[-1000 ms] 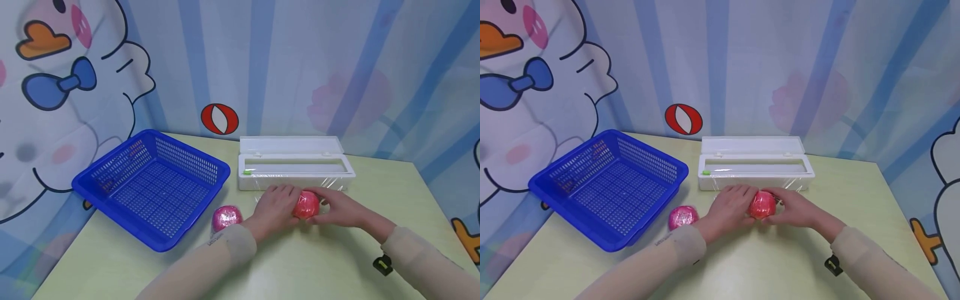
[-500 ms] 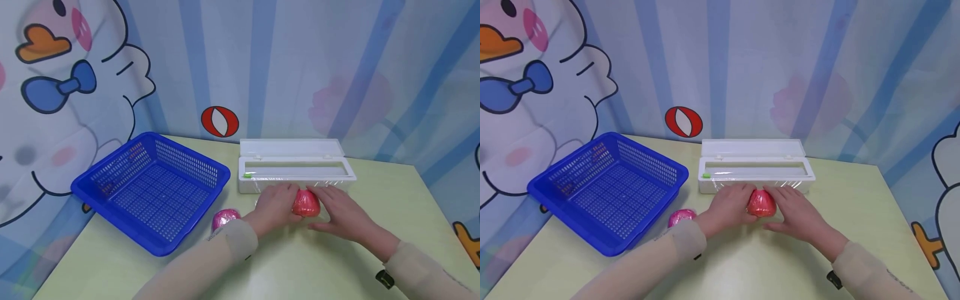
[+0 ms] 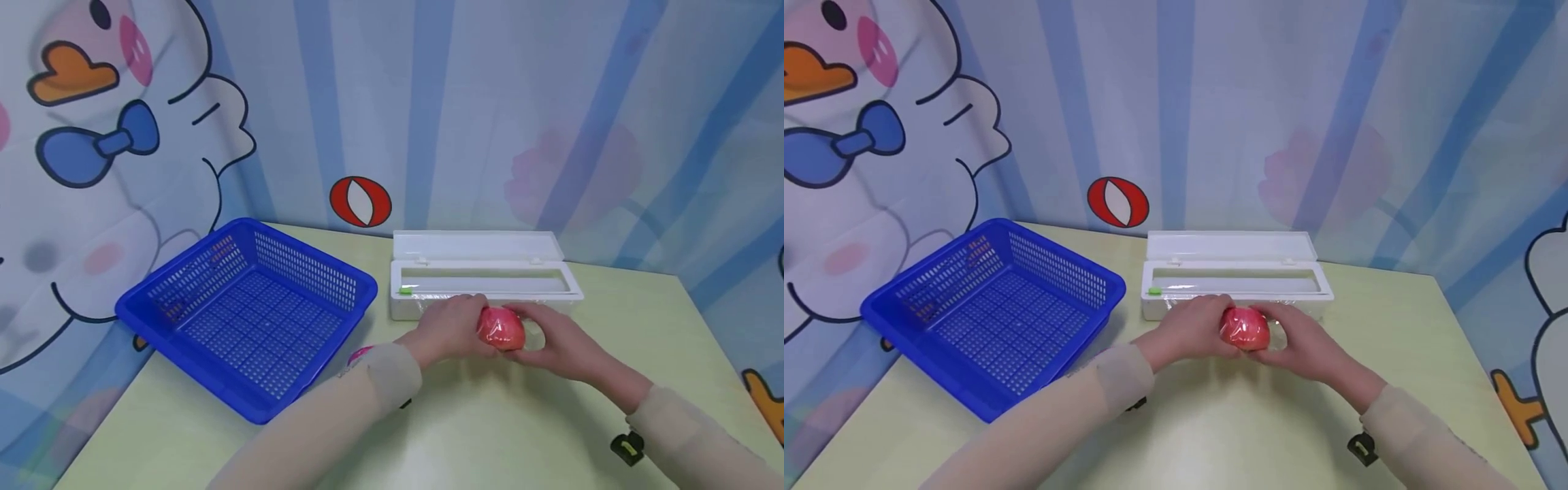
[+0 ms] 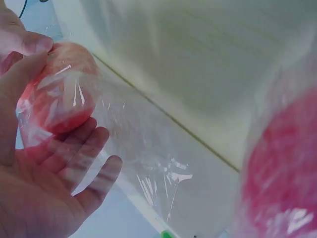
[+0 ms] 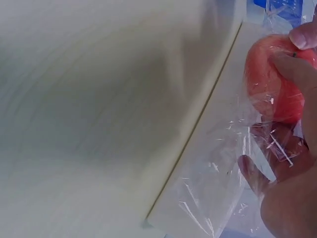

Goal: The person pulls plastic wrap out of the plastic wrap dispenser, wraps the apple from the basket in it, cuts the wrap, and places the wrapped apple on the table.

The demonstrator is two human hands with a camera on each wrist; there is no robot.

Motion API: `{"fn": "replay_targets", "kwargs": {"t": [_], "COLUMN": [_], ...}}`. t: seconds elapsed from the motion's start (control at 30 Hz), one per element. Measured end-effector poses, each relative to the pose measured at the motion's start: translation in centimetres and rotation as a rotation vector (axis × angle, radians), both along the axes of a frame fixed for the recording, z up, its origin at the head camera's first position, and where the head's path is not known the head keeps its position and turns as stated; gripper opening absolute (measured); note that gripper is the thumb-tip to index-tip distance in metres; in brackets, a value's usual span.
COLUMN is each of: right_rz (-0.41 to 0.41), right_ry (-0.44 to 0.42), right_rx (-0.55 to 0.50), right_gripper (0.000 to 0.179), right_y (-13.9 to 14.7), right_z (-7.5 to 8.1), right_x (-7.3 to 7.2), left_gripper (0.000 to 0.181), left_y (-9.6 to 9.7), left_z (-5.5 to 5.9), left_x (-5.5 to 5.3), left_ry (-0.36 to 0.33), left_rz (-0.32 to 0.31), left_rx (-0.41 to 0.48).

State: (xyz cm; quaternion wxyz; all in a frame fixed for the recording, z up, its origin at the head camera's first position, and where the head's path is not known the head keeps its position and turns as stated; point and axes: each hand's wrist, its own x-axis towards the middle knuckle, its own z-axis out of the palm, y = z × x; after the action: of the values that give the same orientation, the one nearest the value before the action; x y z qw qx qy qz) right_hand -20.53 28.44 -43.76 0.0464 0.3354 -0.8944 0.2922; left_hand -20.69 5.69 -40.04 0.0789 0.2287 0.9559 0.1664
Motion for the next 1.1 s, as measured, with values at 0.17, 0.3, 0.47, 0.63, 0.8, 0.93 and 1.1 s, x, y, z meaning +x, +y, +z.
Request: {"fn": "replay_targets", "kwargs": {"t": [0.17,0.3,0.47,0.63,0.8,0.93,1.1], "right_rz": [0.025,0.036,0.056,0.056,0.057,0.056,0.064], "right_ry": [-0.073,-0.129,-0.200,-0.226,-0.232,-0.237,-0.273], "right_rx": [0.005,0.019,0.013,0.019,0.024,0.032,0.040], "right_gripper": [0.069,0.068,0.068,0.069,0.068,0.069,0.070], "right_y": [0.2,0.3,0.6,0.7,0.8,0.9,0.9], "right_z": [0.6,1.1,1.5,1.6,1.5,1.5,1.8], "right_x": [-0.4,-0.9,-1.6,-2.0,-2.4,-2.7,-3.1], "left_gripper": [0.077,0.090,0.094,0.092,0.093,0.086,0.067], "left_y": [-0.2,-0.4,-0.5,-0.4,-0.3,0.1,0.7], "left_z": [0.1,0.0,-0.4,-0.9,-1.5,-1.8,-2.7], "left_x": [0.3,0.7,1.2,1.6,2.0,2.3,2.5], "left_ry": [0.029,0.143,0.309,0.403,0.530,0.663,0.745], "left_rz": [-0.018,-0.051,-0.123,-0.160,-0.170,-0.180,-0.170], "left_rx": [-0.061,-0.151,-0.228,-0.314,-0.429,-0.521,-0.569]}}
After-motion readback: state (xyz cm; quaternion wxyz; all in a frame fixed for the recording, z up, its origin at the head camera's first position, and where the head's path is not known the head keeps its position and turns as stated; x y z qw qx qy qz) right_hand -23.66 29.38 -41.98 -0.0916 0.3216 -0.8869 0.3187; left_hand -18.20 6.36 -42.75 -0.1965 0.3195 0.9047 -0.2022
